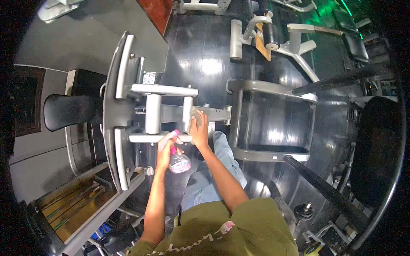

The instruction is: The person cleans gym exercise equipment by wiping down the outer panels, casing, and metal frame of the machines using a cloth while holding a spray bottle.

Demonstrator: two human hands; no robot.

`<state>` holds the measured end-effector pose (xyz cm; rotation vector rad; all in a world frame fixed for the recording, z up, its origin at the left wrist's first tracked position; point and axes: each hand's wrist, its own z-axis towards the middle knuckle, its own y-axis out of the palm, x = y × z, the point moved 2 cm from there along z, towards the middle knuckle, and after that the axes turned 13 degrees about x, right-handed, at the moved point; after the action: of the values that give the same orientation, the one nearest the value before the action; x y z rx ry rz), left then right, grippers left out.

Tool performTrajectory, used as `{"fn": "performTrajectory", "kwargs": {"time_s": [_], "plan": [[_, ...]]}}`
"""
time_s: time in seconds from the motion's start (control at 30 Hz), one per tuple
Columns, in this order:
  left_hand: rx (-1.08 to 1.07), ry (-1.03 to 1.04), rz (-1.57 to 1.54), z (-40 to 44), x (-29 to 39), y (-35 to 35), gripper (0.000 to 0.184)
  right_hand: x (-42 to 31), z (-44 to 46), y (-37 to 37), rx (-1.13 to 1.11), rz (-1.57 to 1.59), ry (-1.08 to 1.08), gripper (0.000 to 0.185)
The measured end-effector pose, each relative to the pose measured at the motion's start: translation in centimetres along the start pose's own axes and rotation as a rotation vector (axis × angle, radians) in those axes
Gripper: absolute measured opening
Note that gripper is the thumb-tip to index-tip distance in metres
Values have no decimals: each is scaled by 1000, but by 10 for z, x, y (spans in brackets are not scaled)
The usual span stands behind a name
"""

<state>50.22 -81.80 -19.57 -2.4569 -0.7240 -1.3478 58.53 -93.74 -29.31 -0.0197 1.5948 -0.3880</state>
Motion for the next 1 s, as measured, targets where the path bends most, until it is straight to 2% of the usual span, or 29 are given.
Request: {"fn": "performTrajectory", "kwargs": {"time_s": [0.1, 0.23, 0.3, 0.33, 0.37, 0.43, 0.47, 0.57, 0.7, 0.77, 0.83, 0.9, 0.97, 1.0], "plan": [[-2, -55, -34, 9, -4, 13, 27, 34, 5, 3, 21, 16, 105, 40], [-39, -121, -40, 19, -13, 29, 24, 117, 32, 0, 69, -164, 207, 41], [-77, -55, 13, 24, -11, 37, 23, 157, 46, 0, 30, -240, 356, 39], [-59, -38, 25, 23, -8, 40, 21, 162, 42, 0, 26, -252, 376, 39], [-58, -60, 31, 23, -8, 41, 21, 138, 46, 0, 29, -246, 321, 38], [-4, -69, 160, 24, -7, 41, 21, 82, 43, 2, 22, -138, 131, 36], [12, -50, 150, 23, -7, 43, 22, 58, 34, -2, -27, -121, 173, 35], [91, -63, 141, 22, 5, 54, 23, 47, 0, -10, -71, -38, 75, 36], [53, -188, 199, 28, 6, 60, 26, 116, 4, -7, 19, -144, 116, 39], [22, -203, 223, 34, 2, 69, 23, 172, 27, -3, 170, -213, 295, 40], [-104, -208, 182, 37, -11, 74, 19, 216, 47, -3, 149, -291, 404, 40], [-123, -228, 206, 41, -18, 84, 16, 226, 65, -1, 89, -340, 359, 39], [-268, -272, 296, 45, -32, 89, 23, 210, 68, -6, 41, -390, 312, 38], [-250, -346, 331, 48, -28, 98, 23, 182, 64, -10, 1, -245, 260, 37]]}}
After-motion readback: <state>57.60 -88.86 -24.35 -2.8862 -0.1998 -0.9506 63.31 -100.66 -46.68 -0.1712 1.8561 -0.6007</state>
